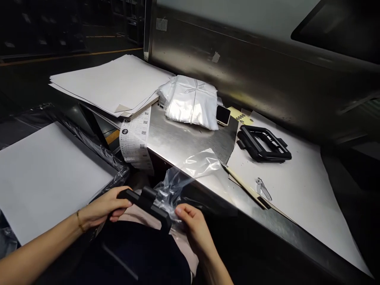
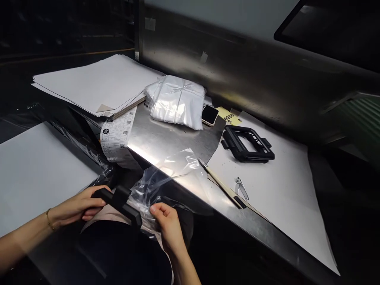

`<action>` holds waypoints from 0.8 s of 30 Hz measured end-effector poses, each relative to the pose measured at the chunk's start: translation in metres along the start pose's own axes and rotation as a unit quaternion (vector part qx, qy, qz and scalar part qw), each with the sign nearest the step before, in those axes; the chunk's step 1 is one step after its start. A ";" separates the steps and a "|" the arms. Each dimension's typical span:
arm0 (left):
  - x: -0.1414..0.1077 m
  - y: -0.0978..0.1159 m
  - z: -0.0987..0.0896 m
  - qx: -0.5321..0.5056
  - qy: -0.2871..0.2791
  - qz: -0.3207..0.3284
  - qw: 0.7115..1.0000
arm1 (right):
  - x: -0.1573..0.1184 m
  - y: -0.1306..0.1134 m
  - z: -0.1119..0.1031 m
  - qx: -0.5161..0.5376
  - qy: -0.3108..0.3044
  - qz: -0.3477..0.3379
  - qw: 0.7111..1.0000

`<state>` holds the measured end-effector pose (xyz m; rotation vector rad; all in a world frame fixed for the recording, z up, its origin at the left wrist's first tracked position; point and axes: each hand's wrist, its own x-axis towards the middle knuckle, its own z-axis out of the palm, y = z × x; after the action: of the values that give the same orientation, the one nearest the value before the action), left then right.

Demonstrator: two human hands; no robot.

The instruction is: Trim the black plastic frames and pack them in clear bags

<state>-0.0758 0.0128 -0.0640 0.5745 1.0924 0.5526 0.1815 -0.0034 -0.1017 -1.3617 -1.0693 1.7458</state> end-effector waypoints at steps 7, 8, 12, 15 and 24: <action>0.003 0.010 0.018 0.069 -0.072 -0.024 0.995 | 0.011 -0.026 -0.005 -0.099 0.034 -0.046 0.993; 0.007 0.011 0.022 0.078 -0.075 -0.021 0.994 | 0.010 -0.031 -0.003 -0.126 0.026 -0.059 0.990; 0.018 0.011 0.034 0.096 -0.079 -0.013 0.992 | 0.007 -0.042 0.001 -0.226 -0.015 -0.112 0.968; 0.020 0.010 0.036 0.103 -0.058 -0.013 0.993 | 0.006 -0.038 -0.002 -0.265 -0.024 -0.139 0.954; 0.045 -0.011 0.028 0.131 -0.021 -0.060 0.989 | -0.016 -0.019 0.020 -0.304 -0.143 -0.216 0.917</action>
<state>-0.0322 0.0304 -0.0915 0.7404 1.1593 0.2929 0.1660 -0.0128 -0.0757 -1.0880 -2.0302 1.3474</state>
